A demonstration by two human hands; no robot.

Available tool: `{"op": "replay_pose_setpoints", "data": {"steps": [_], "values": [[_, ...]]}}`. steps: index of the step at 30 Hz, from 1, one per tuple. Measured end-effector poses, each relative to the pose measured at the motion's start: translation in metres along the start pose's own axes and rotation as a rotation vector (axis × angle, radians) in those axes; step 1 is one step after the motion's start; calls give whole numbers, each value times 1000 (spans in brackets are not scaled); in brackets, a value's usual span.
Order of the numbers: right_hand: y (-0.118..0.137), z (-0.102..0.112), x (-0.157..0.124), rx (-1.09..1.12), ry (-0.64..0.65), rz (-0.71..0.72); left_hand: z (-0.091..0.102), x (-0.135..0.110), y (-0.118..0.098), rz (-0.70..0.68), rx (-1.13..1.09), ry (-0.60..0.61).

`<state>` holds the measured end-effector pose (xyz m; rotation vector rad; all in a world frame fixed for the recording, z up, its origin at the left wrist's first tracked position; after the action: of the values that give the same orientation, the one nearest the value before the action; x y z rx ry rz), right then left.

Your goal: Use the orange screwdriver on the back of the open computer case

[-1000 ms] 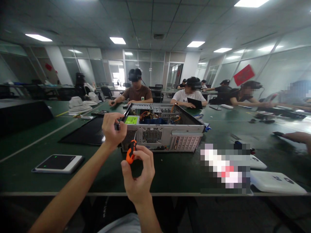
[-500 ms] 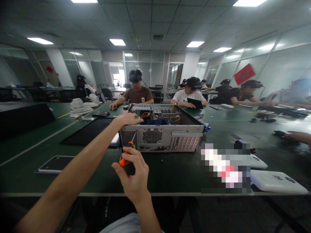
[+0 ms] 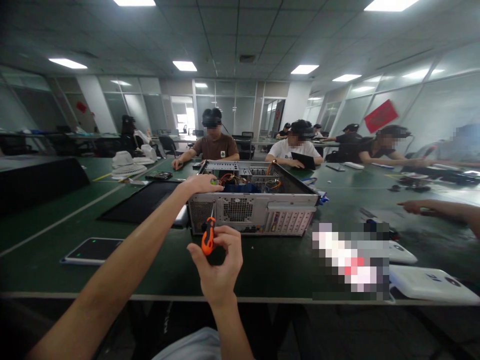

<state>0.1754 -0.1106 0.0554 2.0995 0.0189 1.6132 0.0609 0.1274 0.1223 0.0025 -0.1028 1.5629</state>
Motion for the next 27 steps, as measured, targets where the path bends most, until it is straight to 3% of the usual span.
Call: {"op": "replay_pose_setpoints", "data": {"steps": [9,16,27], "values": [[7,-13,3,92,215,22,1,-1,1,14,-5,9],[6,-5,2,23,112,65,2,-2,1,20,-23,10],[15,-11,5,-31,200,100,7,-7,2,15,-72,-36]]}}
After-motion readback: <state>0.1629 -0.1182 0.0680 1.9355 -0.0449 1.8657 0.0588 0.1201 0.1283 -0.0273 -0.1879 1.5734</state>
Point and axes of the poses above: each hand's wrist, its own x-axis towards the middle knuckle, its own z-axis out of the back of the hand, y = z × x, the point moved 9 cm from there along x, towards the middle knuckle, and after that the axes turned 14 degrees about z, right-handed, at the moved point
